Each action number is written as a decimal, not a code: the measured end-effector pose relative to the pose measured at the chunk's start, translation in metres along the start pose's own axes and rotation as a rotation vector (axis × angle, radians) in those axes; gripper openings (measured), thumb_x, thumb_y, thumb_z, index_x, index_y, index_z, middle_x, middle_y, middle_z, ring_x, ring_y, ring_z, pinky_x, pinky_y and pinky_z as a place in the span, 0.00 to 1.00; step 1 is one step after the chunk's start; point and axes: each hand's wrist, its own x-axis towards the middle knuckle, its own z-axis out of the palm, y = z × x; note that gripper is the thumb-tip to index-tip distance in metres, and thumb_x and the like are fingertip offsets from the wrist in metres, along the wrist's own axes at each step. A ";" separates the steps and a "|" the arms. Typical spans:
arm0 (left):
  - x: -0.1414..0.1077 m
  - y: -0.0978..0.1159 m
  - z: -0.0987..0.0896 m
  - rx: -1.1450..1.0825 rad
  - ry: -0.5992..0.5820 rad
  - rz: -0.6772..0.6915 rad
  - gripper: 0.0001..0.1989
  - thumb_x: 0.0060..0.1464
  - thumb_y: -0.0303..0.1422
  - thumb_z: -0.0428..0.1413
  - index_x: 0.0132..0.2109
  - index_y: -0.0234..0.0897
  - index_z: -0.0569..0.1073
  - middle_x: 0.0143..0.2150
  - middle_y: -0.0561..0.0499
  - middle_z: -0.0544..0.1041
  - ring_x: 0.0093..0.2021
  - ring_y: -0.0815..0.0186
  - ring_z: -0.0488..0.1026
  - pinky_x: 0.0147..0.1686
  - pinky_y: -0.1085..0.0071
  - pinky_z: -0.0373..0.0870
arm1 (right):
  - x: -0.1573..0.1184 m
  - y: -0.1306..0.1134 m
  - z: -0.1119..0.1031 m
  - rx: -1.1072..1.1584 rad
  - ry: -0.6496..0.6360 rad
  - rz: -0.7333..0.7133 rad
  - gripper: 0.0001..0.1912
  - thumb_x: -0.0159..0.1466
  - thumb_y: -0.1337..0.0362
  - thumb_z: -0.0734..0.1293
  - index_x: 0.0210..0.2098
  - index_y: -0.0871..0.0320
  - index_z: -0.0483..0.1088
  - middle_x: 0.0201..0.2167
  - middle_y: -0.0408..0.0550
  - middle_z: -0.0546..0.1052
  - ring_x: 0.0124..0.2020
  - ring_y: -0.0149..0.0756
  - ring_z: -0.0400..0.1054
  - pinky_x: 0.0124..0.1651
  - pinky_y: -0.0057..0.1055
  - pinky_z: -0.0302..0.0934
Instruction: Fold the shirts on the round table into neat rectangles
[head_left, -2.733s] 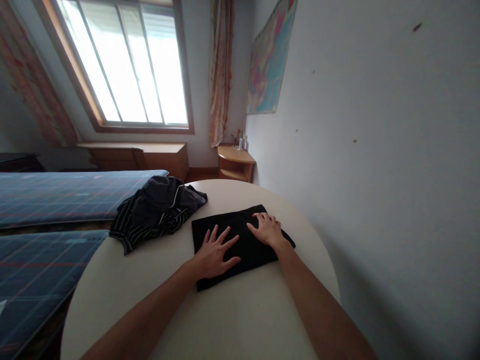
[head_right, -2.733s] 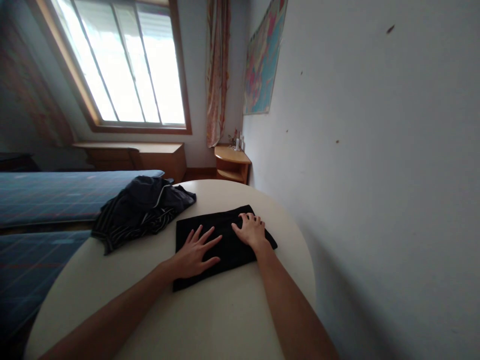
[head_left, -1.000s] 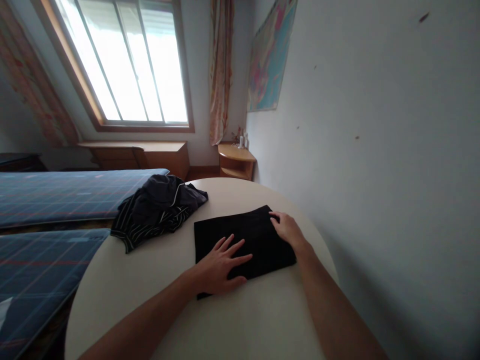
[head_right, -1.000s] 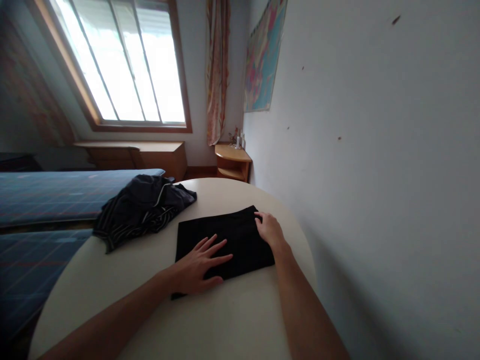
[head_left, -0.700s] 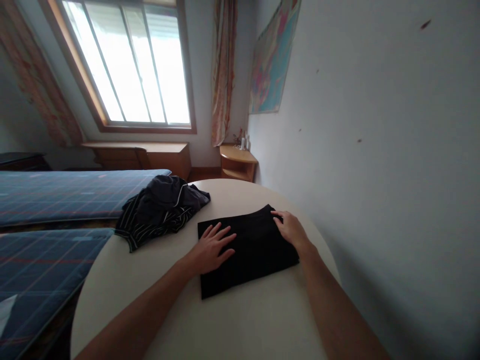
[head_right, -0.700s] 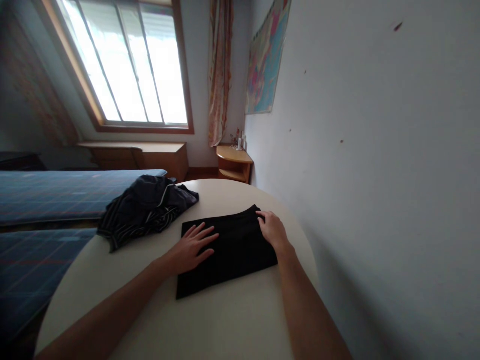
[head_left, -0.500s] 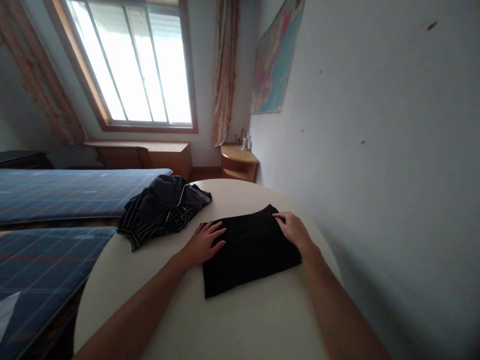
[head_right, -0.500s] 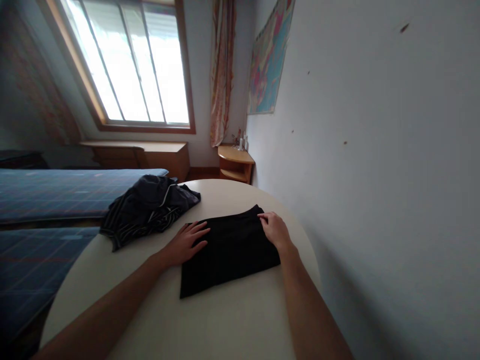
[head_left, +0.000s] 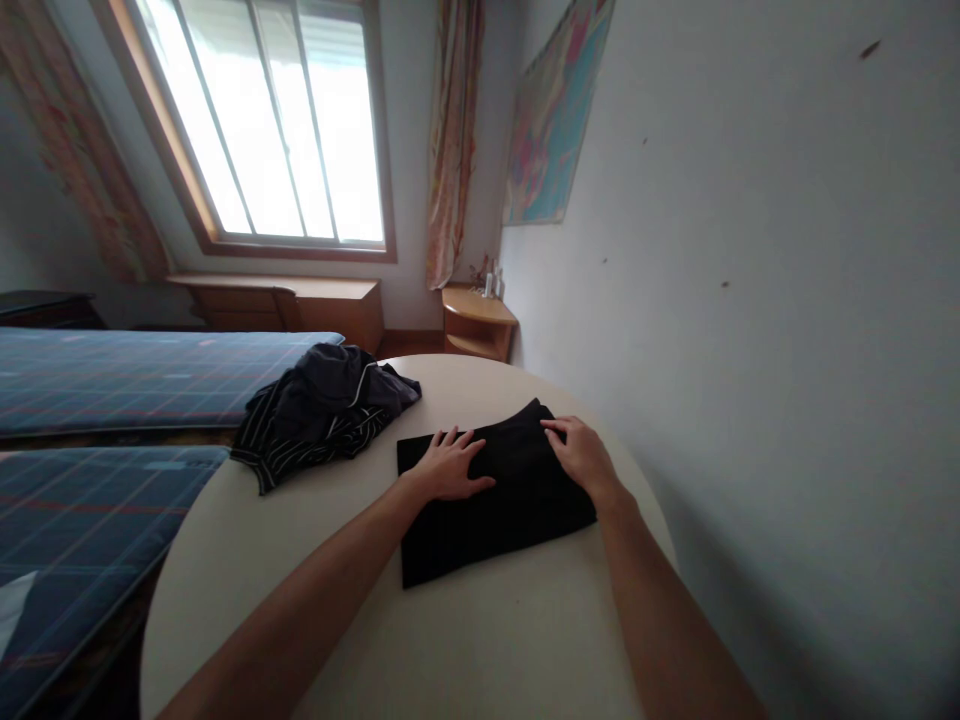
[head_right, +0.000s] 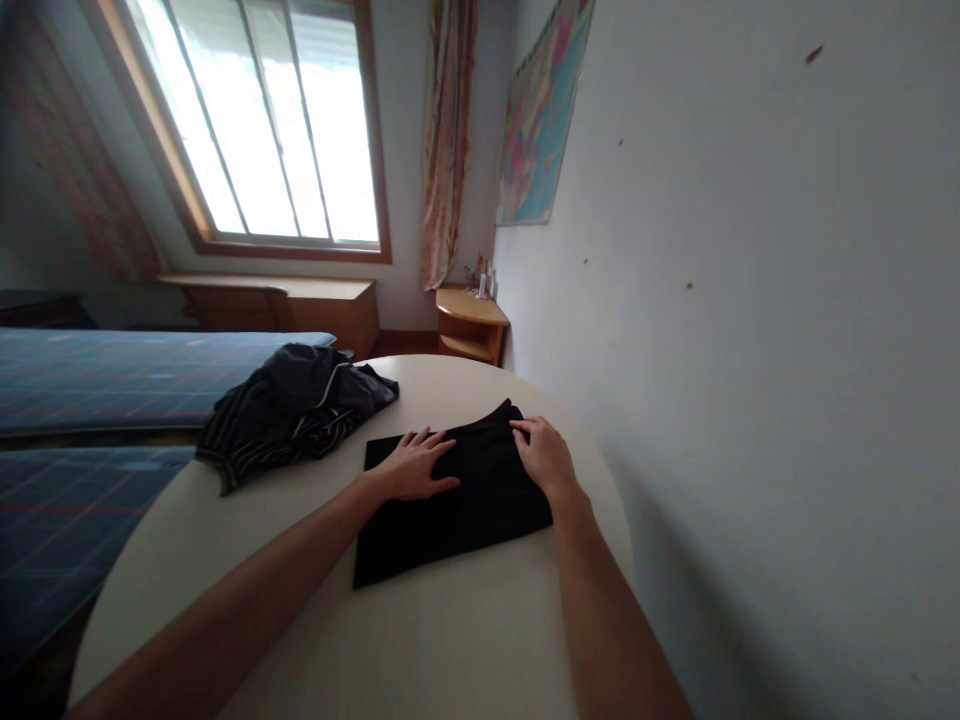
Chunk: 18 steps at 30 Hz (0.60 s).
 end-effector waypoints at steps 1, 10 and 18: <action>0.005 0.002 0.000 -0.002 -0.021 0.002 0.45 0.56 0.62 0.49 0.71 0.39 0.57 0.74 0.40 0.52 0.73 0.37 0.43 0.67 0.38 0.40 | 0.000 0.001 0.000 -0.002 -0.002 0.002 0.15 0.68 0.66 0.63 0.50 0.55 0.78 0.52 0.51 0.78 0.52 0.38 0.72 0.59 0.31 0.61; 0.002 0.024 0.008 0.011 -0.026 0.036 0.55 0.49 0.71 0.47 0.73 0.41 0.53 0.75 0.37 0.46 0.73 0.35 0.34 0.67 0.37 0.33 | 0.000 0.006 0.003 -0.013 -0.017 0.021 0.15 0.68 0.66 0.64 0.50 0.54 0.78 0.51 0.51 0.78 0.51 0.38 0.72 0.58 0.31 0.62; -0.031 0.053 0.014 -0.037 -0.048 0.175 0.55 0.48 0.71 0.47 0.74 0.46 0.50 0.76 0.39 0.42 0.73 0.34 0.35 0.66 0.36 0.38 | 0.001 0.011 0.006 -0.021 -0.037 0.027 0.15 0.68 0.66 0.64 0.50 0.56 0.78 0.52 0.51 0.78 0.52 0.39 0.72 0.58 0.31 0.61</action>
